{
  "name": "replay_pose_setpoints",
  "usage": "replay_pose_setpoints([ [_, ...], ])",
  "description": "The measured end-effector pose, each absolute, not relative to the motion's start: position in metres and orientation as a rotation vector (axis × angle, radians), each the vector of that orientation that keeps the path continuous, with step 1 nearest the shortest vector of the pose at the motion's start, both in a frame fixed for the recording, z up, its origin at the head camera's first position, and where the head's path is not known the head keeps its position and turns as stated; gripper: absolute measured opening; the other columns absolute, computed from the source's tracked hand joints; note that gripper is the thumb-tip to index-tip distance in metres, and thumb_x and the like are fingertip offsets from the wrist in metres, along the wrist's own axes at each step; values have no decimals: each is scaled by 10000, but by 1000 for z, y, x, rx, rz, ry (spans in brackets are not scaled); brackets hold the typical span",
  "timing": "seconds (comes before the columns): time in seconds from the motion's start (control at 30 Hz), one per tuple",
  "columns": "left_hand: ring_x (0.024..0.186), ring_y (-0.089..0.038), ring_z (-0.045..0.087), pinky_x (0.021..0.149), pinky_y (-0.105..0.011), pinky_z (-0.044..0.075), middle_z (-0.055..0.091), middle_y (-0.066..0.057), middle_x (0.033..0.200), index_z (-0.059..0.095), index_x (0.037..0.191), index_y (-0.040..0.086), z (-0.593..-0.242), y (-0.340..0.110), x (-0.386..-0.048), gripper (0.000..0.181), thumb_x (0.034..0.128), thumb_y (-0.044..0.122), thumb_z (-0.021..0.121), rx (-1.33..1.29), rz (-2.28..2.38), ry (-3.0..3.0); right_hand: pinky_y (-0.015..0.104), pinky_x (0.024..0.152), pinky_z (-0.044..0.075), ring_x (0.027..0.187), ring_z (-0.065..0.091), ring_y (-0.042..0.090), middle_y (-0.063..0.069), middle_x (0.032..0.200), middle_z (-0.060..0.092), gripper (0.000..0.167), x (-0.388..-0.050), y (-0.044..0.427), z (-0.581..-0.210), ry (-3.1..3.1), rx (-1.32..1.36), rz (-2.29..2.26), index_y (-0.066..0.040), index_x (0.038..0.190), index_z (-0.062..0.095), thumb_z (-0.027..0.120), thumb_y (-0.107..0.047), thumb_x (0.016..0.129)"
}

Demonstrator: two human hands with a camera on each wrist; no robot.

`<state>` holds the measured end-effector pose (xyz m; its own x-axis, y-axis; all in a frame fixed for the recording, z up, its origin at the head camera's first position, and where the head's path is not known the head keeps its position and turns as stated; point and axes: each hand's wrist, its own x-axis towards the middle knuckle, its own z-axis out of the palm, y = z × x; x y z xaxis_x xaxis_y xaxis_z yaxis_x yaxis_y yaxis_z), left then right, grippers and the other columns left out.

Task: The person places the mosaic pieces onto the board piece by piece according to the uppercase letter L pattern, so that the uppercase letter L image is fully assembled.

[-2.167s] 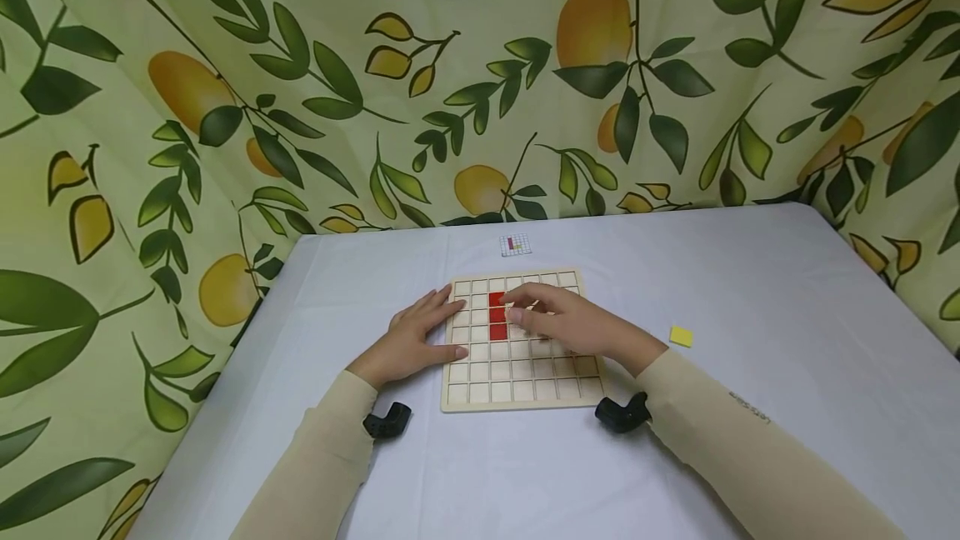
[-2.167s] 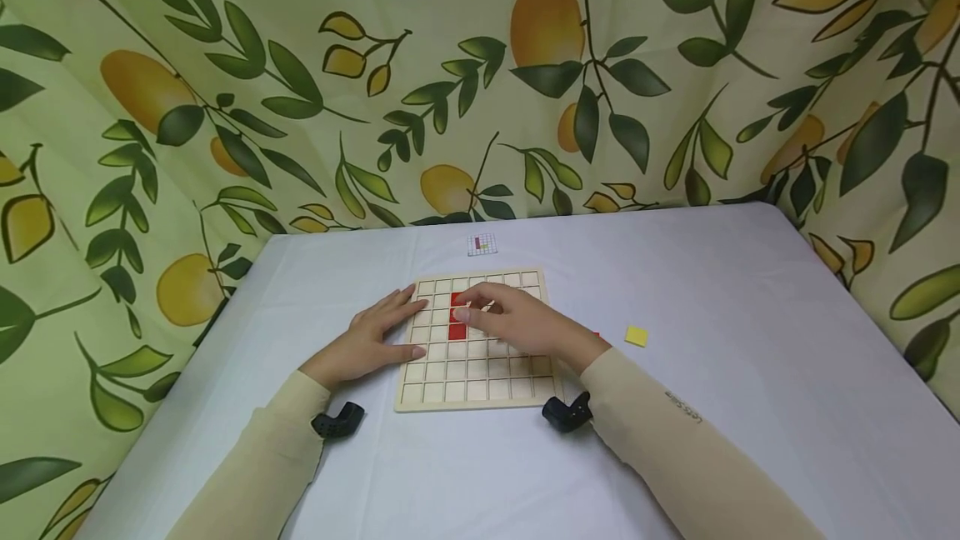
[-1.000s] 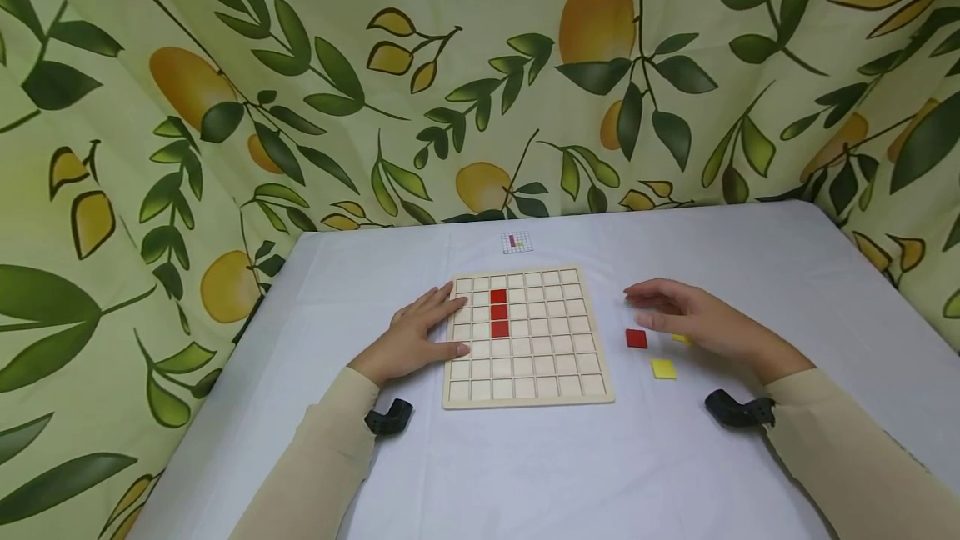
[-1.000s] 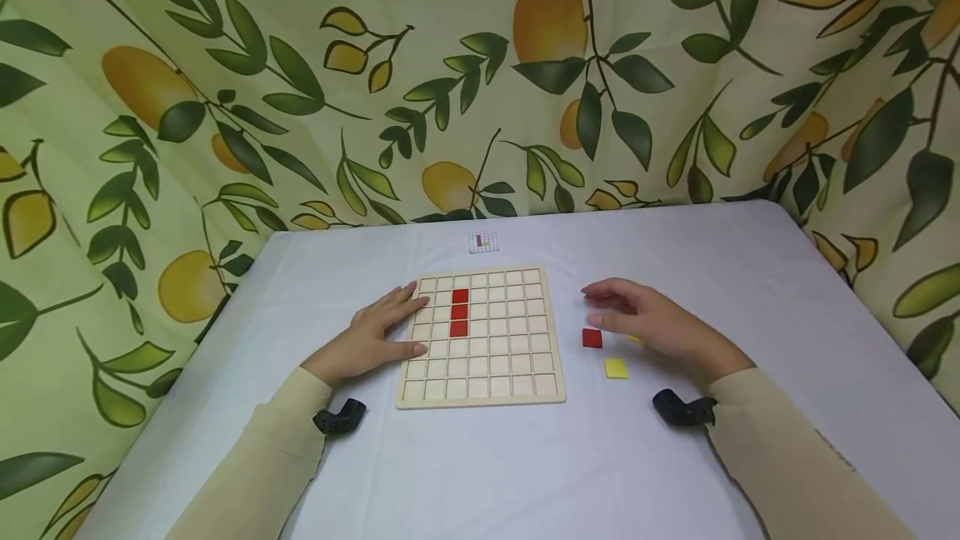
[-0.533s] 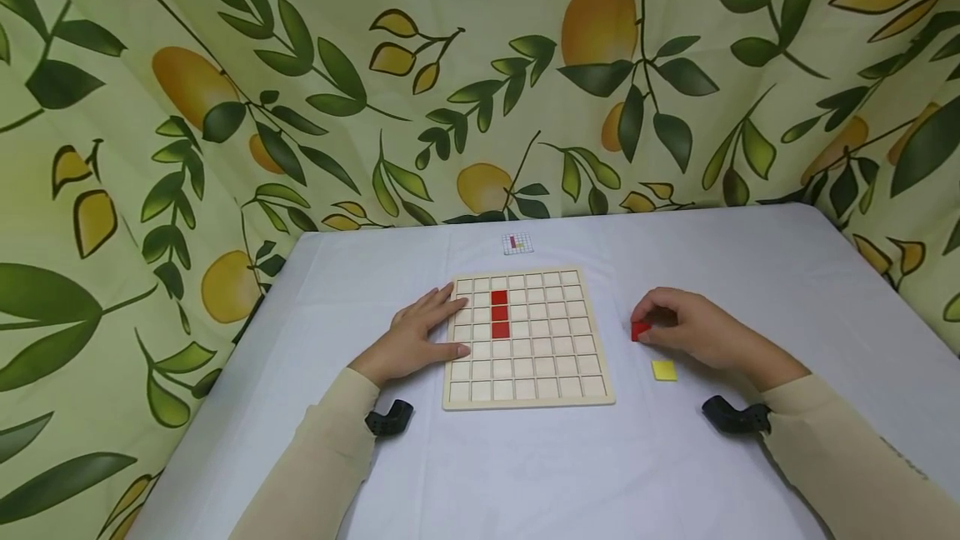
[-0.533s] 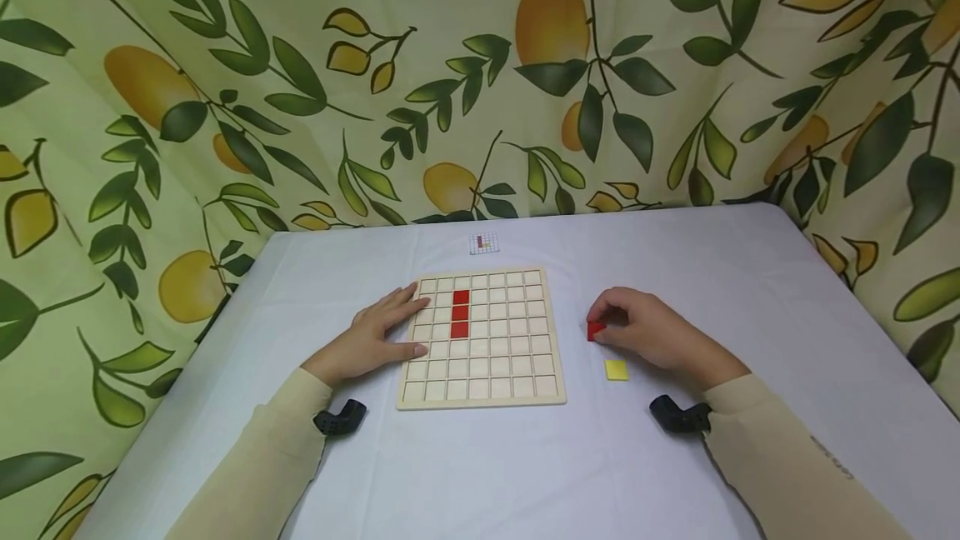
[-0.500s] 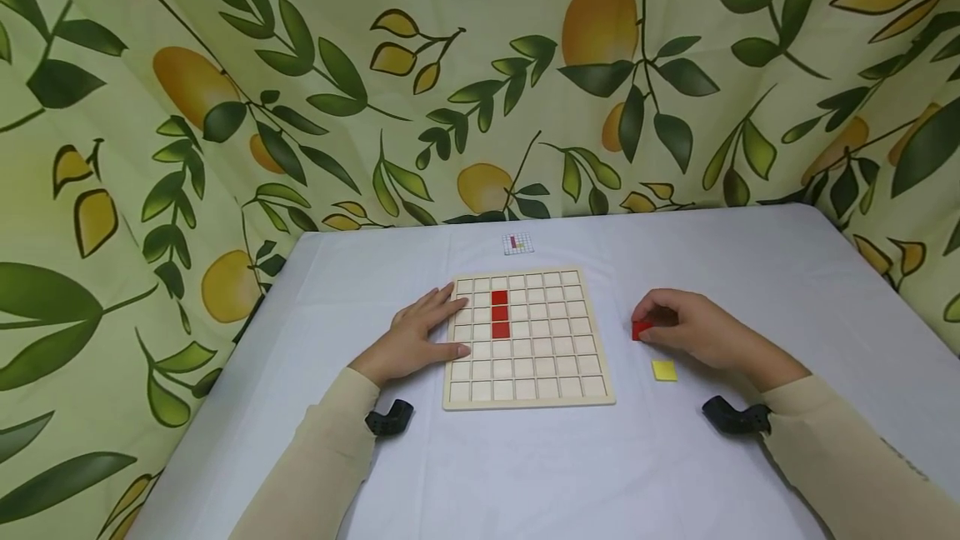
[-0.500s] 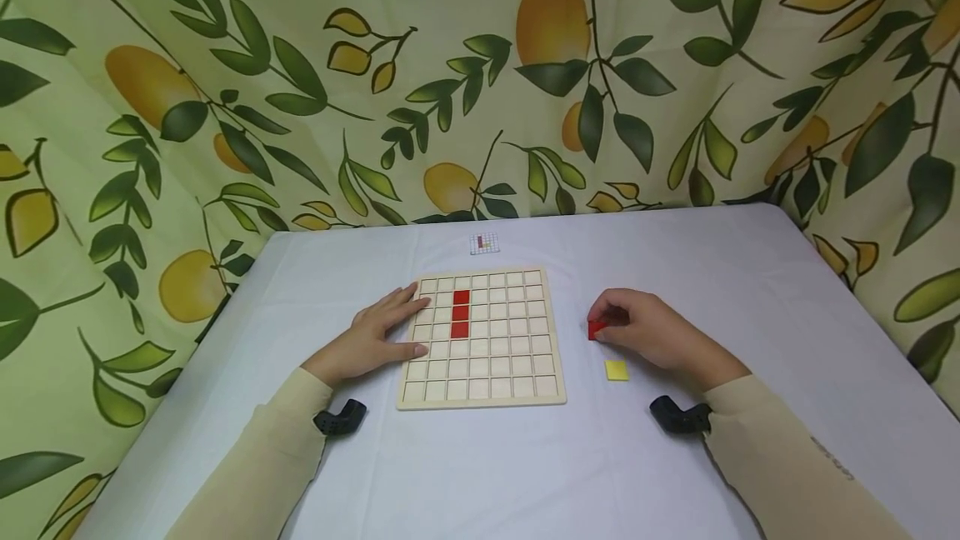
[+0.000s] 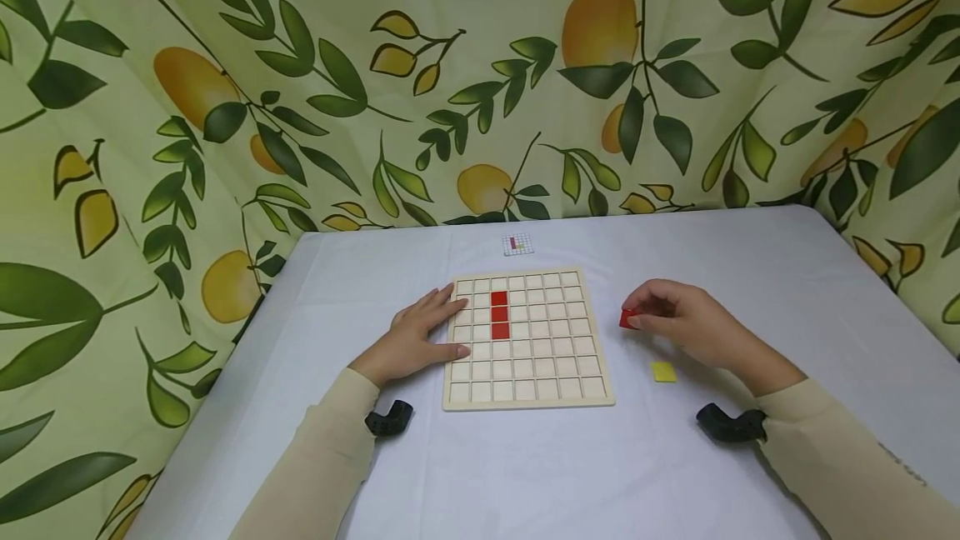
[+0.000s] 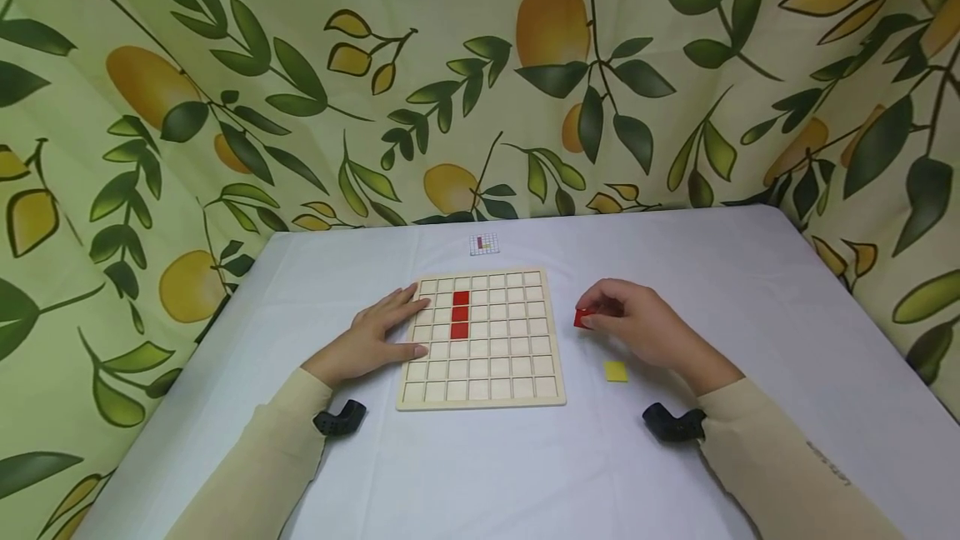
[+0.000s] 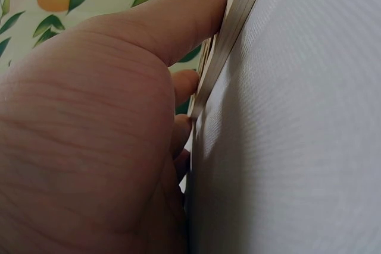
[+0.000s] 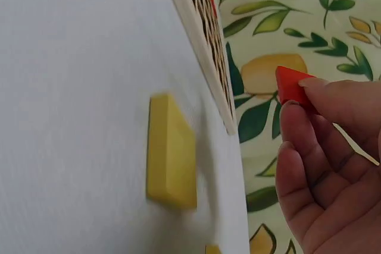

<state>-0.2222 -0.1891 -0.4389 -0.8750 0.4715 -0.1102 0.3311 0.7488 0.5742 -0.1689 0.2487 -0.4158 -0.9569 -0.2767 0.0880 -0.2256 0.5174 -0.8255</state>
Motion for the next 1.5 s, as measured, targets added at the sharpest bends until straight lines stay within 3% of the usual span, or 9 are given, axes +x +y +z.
replay_pose_setpoints([
  [0.63, 1659, -232, 44, 1273, -600, 43, 146, 80, 1804, 458, 1688, 266, -438, -188, -222, 902, 925, 582, 821, 613, 818, 2697, 313, 848, 548, 955, 658, 210, -15, 1043, 732, 109, -164, 153, -419, 2520, -708, -1517, -118, 1080, 774, 762, -26, 1021],
  [1.0, 1659, -243, 54, 1269, -616, 48, 149, 76, 1804, 464, 1685, 265, -437, -188, -222, 892, 930, 591, 809, 629, 820, 2696, 372, 864, 549, 942, 626, 180, -60, 1006, 694, 144, -172, 102, -429, 2577, -708, -1450, -143, 1047, 770, 742, -4, 1022],
  [1.27, 1658, -250, 62, 1267, -620, 61, 154, 73, 1803, 463, 1685, 264, -438, -189, -222, 891, 931, 586, 810, 644, 824, 2699, 379, 872, 542, 912, 627, 144, -90, 979, 697, 121, -175, 86, -432, 2657, -639, -1366, -156, 1032, 775, 759, -36, 1023],
  [1.5, 1658, -251, 63, 1266, -621, 58, 153, 73, 1803, 459, 1687, 262, -439, -190, -222, 896, 930, 591, 807, 646, 822, 2700, 377, 877, 519, 950, 596, 138, -50, 1059, 636, 125, -174, 87, -432, 2661, -638, -1292, -101, 1118, 821, 758, -53, 1021],
])
